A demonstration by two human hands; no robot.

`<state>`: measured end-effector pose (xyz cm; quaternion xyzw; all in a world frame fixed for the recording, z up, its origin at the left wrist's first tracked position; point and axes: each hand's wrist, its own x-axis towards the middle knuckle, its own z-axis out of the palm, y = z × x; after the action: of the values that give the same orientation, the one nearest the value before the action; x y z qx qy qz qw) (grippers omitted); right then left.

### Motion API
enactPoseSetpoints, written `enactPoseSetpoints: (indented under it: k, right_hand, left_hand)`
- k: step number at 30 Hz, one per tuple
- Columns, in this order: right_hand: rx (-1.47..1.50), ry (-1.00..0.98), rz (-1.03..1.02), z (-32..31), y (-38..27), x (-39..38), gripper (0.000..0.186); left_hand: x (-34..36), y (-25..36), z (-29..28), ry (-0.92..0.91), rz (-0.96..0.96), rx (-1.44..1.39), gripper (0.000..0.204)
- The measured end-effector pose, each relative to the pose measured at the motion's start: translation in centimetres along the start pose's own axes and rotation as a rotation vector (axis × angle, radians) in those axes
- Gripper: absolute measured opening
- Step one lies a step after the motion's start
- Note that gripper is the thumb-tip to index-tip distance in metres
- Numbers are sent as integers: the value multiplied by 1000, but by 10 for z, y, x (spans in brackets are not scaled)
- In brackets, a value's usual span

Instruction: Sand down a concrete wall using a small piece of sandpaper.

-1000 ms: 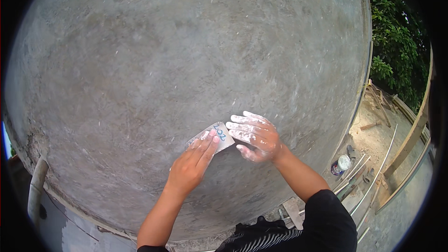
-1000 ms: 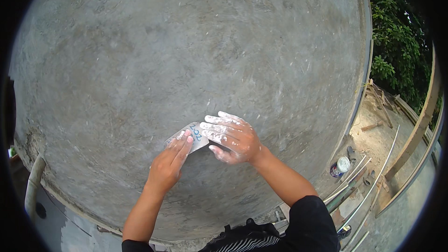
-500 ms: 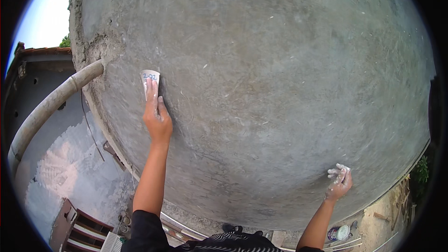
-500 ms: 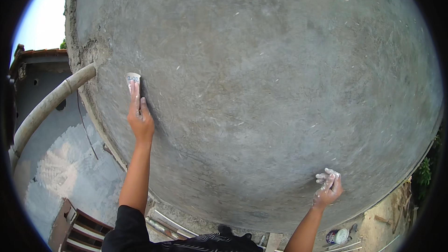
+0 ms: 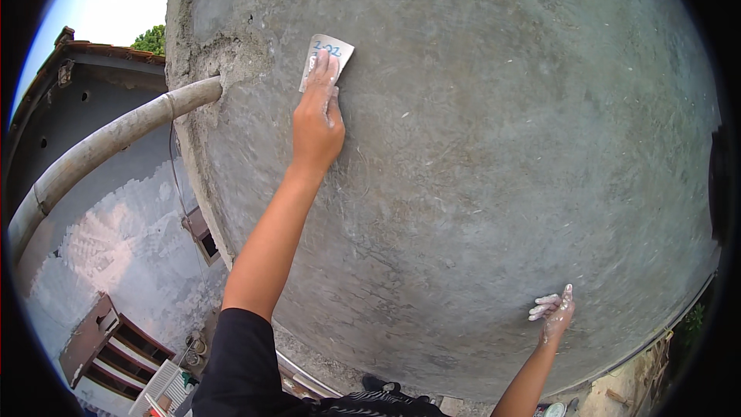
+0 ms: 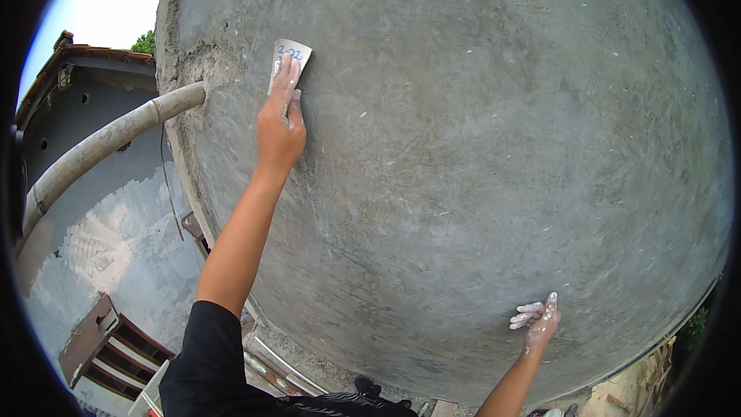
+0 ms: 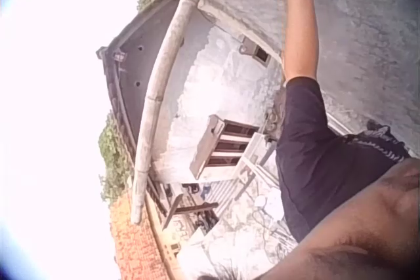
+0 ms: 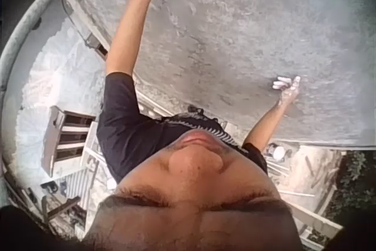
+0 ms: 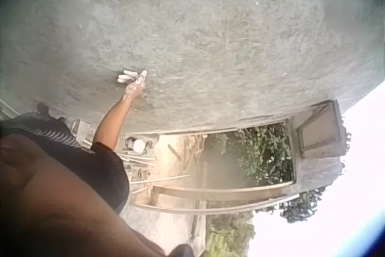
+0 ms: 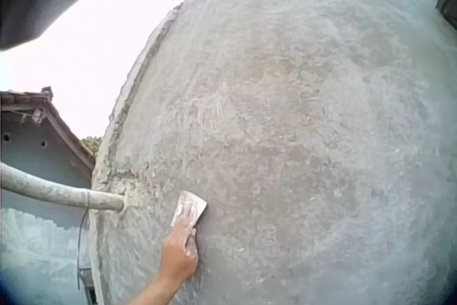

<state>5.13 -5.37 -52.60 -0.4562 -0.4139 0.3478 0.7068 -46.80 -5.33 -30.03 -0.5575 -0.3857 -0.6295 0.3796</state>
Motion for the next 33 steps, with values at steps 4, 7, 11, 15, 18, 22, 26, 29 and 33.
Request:
enactPoseSetpoints:
  k: [4, 7, 11, 15, 18, 22, 26, 29, 33]
  right_hand:
    - [-4, 14, 3, -1, 4, 2, 67]
    - [10, -31, 31, -7, 2, 3, 66]
    - [-286, 72, -295, -21, -18, 10, 56]
    - [-710, 581, -1056, -15, -39, 20, 42]
    - [-842, 534, -1159, 6, -42, 27, 48]
    - [-834, 607, -1225, 25, -34, 33, 56]
    - [-847, 608, -1187, 22, -29, 37, 57]
    - [-849, 598, -1175, 18, -28, 39, 55]
    - [-844, 621, -1169, 18, -27, 41, 55]
  left_hand:
    - [-37, 20, 2, -223, 194, -42, 54]
    - [-40, 2, -4, -200, 154, 43, 64]
    - [-13, -38, -18, -28, -2, 74, 53]
    - [8, -44, -18, 70, -104, 76, 48]
    - [6, -20, -7, 32, -46, 23, 50]
    - [4, 7, 1, -251, 258, -5, 58]
    - [26, 6, 2, -127, 201, 22, 55]
    - [41, 12, 13, 13, -5, 11, 50]
    - [29, 54, 43, -3, 162, -67, 52]
